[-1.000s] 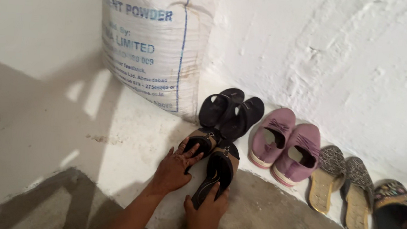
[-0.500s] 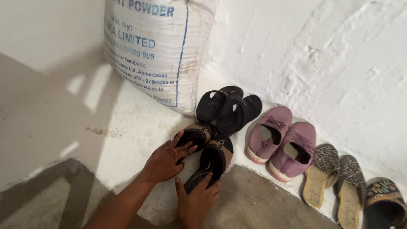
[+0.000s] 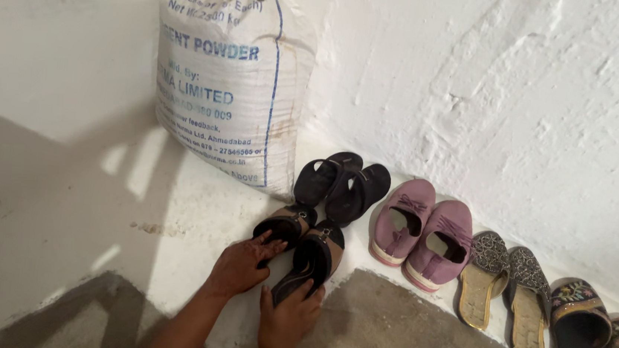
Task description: The person sits on the floor and wipes several pairs of shoes with a cloth. They dip the cloth into a small orange pitcher of water to wet it, then wipe each shoe individually before placing it back in line.
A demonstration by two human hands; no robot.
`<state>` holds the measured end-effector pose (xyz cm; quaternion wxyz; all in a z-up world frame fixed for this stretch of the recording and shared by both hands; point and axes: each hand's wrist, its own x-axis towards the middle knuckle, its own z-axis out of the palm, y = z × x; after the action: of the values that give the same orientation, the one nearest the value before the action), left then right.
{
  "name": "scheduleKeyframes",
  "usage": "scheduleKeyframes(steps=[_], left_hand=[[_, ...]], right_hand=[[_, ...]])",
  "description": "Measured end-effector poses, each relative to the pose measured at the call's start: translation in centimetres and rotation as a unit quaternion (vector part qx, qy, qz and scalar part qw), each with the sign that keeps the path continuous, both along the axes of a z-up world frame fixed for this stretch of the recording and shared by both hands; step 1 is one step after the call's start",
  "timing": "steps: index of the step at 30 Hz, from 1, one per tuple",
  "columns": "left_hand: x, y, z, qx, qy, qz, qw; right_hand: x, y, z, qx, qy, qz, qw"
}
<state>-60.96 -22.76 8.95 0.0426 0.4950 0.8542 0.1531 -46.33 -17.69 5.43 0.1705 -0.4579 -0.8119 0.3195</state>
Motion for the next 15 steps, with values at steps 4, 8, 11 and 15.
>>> scheduleKeyframes(steps=[4,8,11,15], left_hand=[[-1.0,0.4,-0.5,0.043,0.008,-0.011,0.999],[0.6,-1.0,-1.0,0.091,0.001,0.006,0.996],[1.2,0.1,0.2,0.223,0.112,0.004,0.968],[3.5,5.0,4.3,0.292,0.249,-0.082,0.920]], right_hand=[[-0.4,0.5,1.7,-0.003,-0.017,0.013,1.000],[4.9,2.3,3.8,0.111,0.058,0.072,0.990],[11.4,8.6,6.6,0.278,0.098,0.060,0.954],[24.6,20.1,11.2,0.457,-0.050,0.017,0.888]])
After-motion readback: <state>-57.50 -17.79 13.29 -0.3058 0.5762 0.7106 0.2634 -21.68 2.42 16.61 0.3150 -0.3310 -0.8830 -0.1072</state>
